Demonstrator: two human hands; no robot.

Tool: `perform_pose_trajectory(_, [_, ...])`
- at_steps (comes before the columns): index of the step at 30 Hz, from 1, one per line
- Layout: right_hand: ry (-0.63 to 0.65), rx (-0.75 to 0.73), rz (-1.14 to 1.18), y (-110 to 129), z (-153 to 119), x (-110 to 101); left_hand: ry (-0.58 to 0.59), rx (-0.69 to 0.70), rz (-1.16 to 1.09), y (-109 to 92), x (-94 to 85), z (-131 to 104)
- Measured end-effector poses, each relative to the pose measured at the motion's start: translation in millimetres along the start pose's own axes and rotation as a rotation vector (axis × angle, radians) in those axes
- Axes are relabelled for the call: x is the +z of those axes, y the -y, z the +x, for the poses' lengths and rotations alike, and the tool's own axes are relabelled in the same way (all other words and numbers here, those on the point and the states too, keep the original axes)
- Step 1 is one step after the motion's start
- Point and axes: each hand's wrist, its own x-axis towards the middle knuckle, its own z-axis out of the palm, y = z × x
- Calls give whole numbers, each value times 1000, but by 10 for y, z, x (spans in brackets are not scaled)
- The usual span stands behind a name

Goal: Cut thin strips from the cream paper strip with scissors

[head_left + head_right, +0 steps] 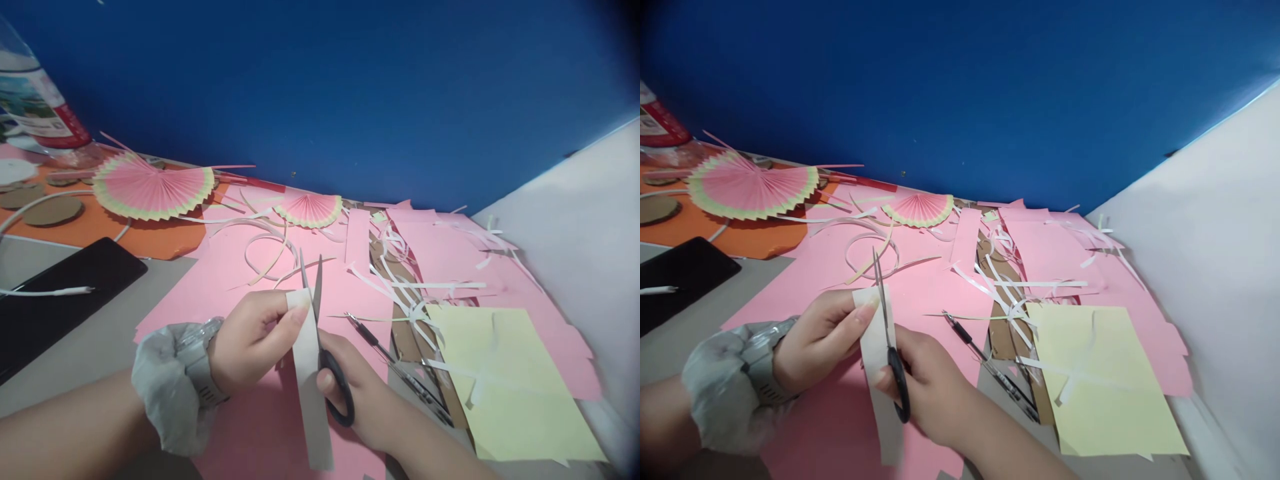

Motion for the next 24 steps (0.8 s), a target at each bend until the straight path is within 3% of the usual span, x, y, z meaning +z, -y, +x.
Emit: perform_pose_trajectory(24, [8, 21, 29, 13, 3, -15, 10, 28, 26, 12, 0, -11])
